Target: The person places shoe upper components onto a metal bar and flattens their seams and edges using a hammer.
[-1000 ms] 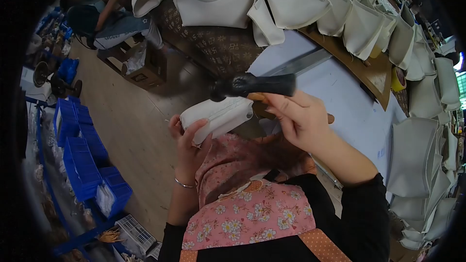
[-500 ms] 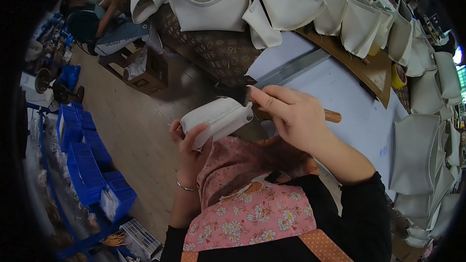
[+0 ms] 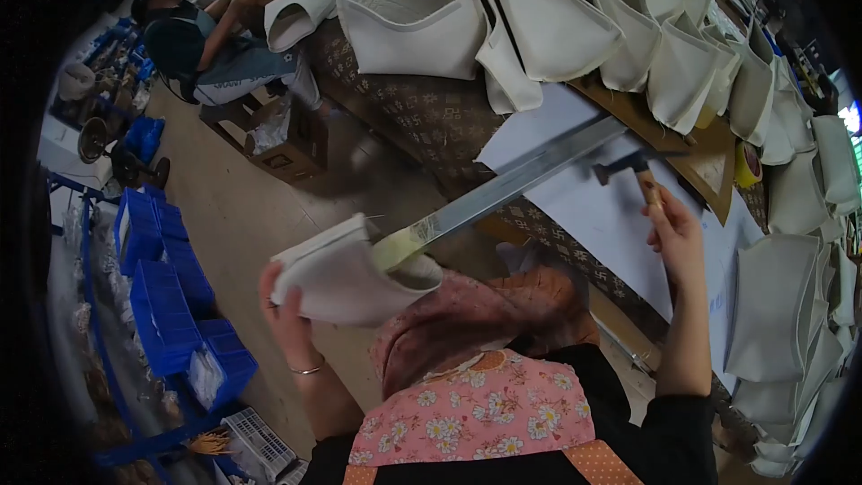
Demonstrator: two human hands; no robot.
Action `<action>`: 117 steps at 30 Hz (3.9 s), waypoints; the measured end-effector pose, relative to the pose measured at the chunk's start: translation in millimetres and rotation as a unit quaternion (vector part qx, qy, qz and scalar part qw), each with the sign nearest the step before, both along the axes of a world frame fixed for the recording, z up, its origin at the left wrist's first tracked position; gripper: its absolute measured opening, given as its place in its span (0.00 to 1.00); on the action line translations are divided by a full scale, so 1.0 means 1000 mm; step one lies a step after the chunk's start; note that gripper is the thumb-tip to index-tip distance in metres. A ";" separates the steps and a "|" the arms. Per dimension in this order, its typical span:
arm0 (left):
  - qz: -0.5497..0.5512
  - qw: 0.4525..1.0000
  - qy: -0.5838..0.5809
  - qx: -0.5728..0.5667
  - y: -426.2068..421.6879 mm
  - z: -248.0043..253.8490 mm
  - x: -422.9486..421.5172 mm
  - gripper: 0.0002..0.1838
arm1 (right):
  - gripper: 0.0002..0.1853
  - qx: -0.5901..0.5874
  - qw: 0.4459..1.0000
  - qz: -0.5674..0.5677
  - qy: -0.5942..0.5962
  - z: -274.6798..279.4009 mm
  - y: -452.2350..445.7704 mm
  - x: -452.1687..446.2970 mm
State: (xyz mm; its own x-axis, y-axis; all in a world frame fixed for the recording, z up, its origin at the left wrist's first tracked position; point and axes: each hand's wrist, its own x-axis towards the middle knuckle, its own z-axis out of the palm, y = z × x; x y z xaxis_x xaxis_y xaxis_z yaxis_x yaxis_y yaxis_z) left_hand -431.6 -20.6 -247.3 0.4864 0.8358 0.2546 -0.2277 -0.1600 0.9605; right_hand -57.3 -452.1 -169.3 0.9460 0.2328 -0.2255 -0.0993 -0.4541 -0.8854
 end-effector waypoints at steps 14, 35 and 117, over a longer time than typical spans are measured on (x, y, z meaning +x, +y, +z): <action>-0.373 0.767 -0.393 -0.344 0.025 0.049 -0.041 0.28 | 0.22 -0.274 0.880 0.012 -0.387 -0.071 -0.058 0.046; -0.045 0.965 -0.037 -0.255 -0.044 0.091 -0.001 0.20 | 0.29 -0.350 0.845 -0.024 -0.404 -0.050 -0.024 0.009; -0.100 0.978 0.184 0.022 -0.057 0.070 0.017 0.31 | 0.32 0.464 0.791 0.329 0.225 -0.037 0.238 -0.170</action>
